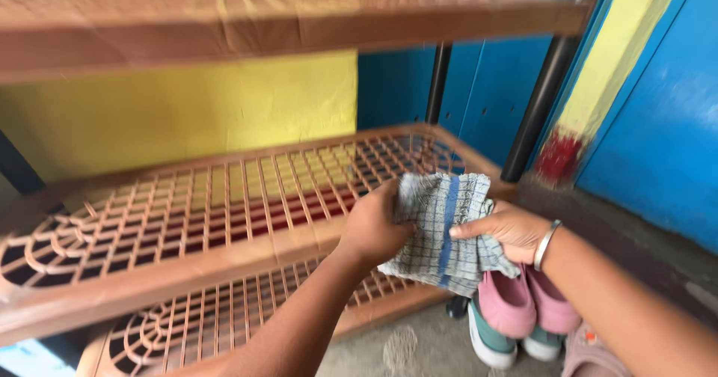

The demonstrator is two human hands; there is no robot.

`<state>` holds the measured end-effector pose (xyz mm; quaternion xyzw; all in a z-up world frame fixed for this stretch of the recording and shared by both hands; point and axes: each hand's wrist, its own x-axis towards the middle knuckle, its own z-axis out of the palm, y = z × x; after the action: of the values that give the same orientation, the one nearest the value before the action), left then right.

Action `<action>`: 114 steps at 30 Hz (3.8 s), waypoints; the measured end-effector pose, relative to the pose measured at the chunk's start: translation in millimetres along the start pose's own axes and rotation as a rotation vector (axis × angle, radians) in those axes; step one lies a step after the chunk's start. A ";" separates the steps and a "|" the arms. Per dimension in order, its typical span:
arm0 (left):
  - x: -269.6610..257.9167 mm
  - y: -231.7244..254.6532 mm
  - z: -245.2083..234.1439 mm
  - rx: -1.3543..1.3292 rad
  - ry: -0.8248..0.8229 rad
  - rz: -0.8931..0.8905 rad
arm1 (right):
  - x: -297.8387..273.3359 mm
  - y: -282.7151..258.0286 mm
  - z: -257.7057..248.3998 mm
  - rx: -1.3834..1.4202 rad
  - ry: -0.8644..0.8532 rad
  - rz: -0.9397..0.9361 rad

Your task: The person wipes the surfaces of a three-tier plastic shoe rack with a cloth. They clean the top, middle, and bottom shelves in sequence, moving the cloth across the grid pattern of each shelf.

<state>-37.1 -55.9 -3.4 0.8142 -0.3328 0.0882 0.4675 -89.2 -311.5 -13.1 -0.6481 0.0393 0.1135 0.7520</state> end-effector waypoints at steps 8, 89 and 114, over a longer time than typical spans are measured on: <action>-47.4 -55.1 55.0 0.285 -0.282 -0.081 | 39.4 95.9 -29.3 -0.254 0.150 0.219; -103.2 -291.9 86.7 0.855 -0.121 -0.754 | 167.9 274.0 -15.5 -1.679 0.683 -0.279; -124.3 -328.9 40.5 0.629 0.064 -0.550 | 250.9 262.1 75.1 -1.806 0.263 -0.024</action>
<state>66.6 80.2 -313.1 0.9727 -0.0453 0.0827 0.2120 89.7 -172.5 -306.3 -0.9984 0.0144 0.0185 -0.0509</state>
